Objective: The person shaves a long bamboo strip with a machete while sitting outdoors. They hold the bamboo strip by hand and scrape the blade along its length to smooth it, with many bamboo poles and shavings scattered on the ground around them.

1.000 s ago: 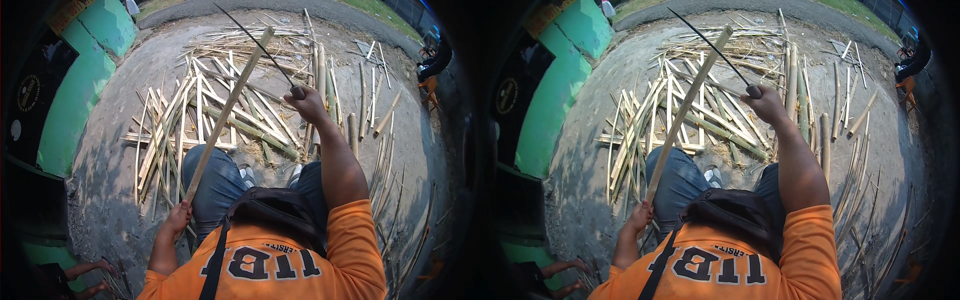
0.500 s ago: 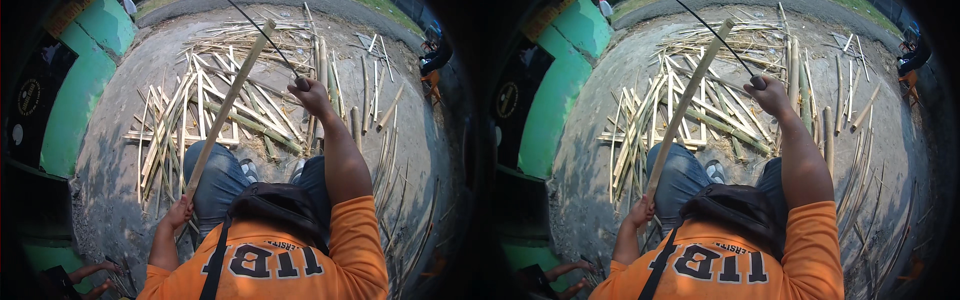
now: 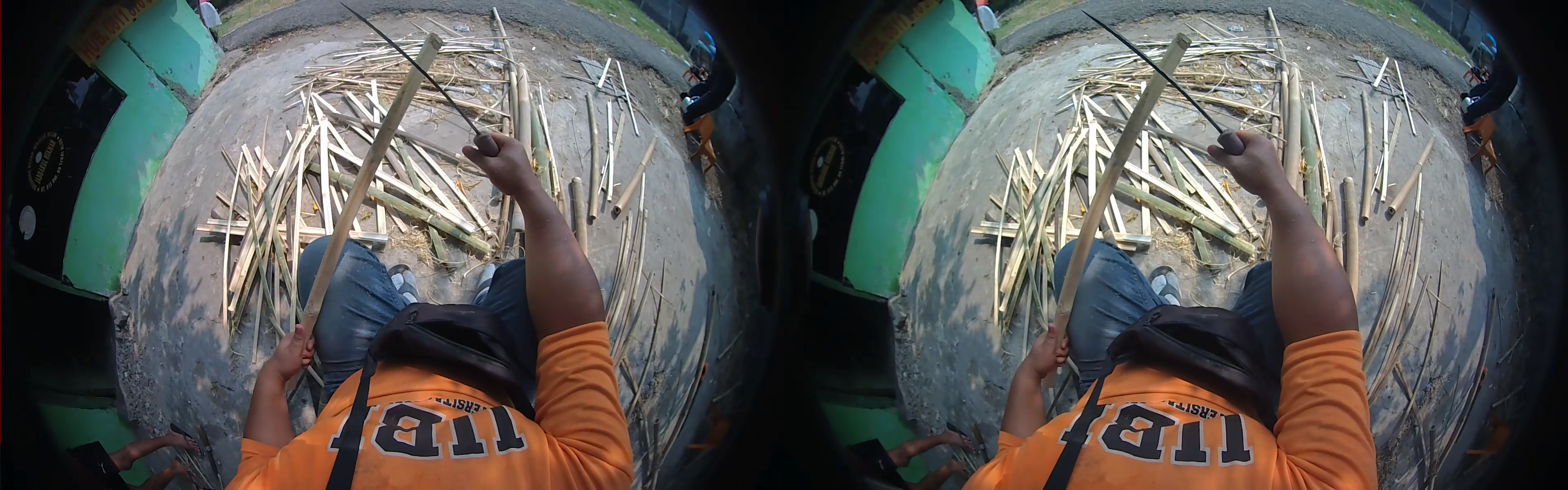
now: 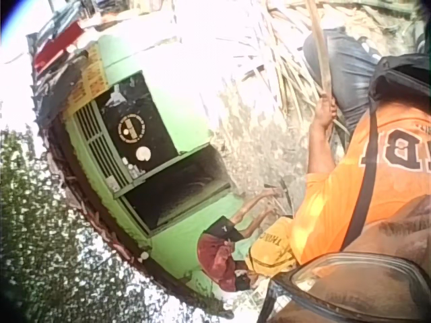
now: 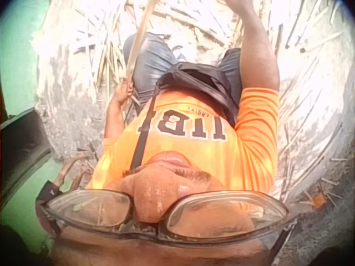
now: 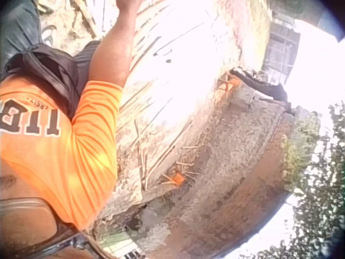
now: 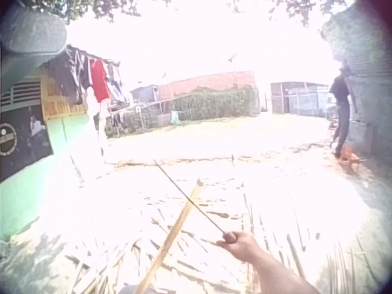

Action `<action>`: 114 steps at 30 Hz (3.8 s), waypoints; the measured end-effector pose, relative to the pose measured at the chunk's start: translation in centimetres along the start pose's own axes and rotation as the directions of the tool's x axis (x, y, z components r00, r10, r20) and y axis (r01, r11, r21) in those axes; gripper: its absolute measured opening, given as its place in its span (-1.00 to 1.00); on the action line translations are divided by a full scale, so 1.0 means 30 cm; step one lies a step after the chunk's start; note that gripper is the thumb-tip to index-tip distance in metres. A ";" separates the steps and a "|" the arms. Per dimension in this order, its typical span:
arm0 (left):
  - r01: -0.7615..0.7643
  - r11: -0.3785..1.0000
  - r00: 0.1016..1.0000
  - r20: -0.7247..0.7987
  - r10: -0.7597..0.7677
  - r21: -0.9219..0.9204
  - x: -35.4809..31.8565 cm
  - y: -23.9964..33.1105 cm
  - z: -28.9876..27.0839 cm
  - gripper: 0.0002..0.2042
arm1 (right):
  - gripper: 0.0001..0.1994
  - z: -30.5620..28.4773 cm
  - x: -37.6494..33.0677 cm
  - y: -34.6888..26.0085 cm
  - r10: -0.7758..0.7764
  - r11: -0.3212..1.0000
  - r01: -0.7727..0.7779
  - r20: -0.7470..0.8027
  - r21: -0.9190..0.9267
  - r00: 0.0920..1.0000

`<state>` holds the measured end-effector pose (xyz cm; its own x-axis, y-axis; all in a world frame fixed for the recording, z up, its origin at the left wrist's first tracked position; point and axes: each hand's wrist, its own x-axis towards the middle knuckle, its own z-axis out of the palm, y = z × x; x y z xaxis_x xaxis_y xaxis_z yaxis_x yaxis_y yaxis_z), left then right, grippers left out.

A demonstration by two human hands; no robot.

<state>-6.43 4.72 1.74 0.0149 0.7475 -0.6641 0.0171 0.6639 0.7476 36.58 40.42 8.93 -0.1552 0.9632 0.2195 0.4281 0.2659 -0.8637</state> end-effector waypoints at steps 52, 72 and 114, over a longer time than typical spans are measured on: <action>-0.109 0.744 0.878 -0.287 0.382 0.659 -0.019 0.004 0.099 -0.29 | -0.83 0.106 -0.036 -0.038 -0.069 0.838 0.152 0.174 -0.525 0.982; -0.176 0.718 0.901 -0.184 0.393 0.673 -0.004 0.047 0.043 -0.27 | -0.73 -0.016 0.019 0.110 0.273 0.828 -0.351 -0.232 -0.437 0.934; -0.306 0.529 0.762 -0.130 0.635 0.792 0.043 -0.008 0.047 -0.26 | -0.68 -0.048 0.097 0.019 0.277 0.681 -0.009 -0.246 0.733 0.929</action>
<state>-5.01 5.48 0.70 -0.1075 0.9937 -0.0306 0.7960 0.1045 0.5963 37.66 43.42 9.73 0.1939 0.9781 0.0763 -0.3596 0.1432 -0.9221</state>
